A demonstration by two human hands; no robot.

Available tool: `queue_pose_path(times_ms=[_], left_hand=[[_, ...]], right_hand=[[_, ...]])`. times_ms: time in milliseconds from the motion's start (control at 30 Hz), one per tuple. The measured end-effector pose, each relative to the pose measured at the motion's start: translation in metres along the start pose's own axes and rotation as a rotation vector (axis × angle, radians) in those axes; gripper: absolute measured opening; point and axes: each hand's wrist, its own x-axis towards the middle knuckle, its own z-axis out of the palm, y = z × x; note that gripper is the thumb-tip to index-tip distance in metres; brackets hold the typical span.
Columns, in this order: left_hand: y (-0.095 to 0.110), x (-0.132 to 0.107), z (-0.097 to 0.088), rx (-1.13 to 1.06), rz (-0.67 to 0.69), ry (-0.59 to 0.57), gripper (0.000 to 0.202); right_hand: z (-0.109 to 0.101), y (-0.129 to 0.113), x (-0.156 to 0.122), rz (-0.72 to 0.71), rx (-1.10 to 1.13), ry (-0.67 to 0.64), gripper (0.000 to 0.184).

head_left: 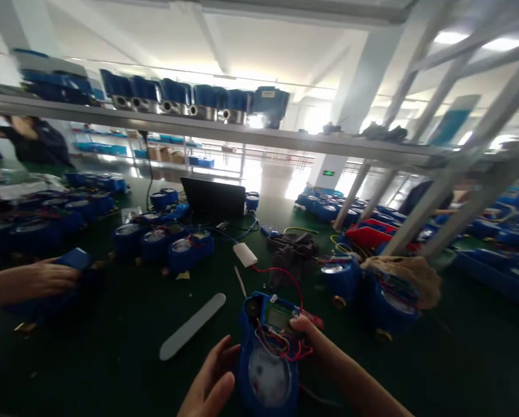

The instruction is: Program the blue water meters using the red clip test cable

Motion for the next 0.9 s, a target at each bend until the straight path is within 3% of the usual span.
queue_pose_path(times_ms=[100, 200, 433, 533, 600, 733, 833, 900], left_hand=[[-0.006, 0.01, -0.004, -0.027, -0.034, 0.162, 0.11], [-0.012, 0.011, -0.008, -0.043, -0.015, 0.279, 0.118], [-0.014, 0.009, -0.005, -0.059, -0.063, 0.331, 0.131], [-0.012, 0.007, -0.003, -0.068, -0.06, 0.309, 0.131], [-0.012, 0.005, -0.004, -0.041, -0.045, 0.316, 0.126], [-0.013, -0.003, -0.011, 0.157, 0.13, 0.42, 0.102], [-0.003, -0.004, -0.02, 0.463, 0.334, 0.475, 0.05], [0.01, -0.002, -0.025, 0.702, 0.48, 0.426, 0.016]], right_hand=[[0.033, 0.006, 0.038, 0.119, -0.044, -0.173, 0.038], [0.043, 0.012, 0.06, 0.199, -0.072, -0.278, 0.038], [0.038, 0.009, 0.067, 0.266, -0.148, -0.328, 0.06], [0.028, 0.002, 0.056, 0.211, -0.206, -0.27, 0.076], [0.017, -0.004, 0.045, 0.14, -0.241, -0.201, 0.076], [-0.009, -0.011, 0.015, -0.074, -0.383, -0.03, 0.059], [-0.024, -0.01, -0.005, -0.178, -0.584, 0.064, 0.049], [-0.03, -0.009, -0.014, -0.169, -0.734, 0.066, 0.045]])
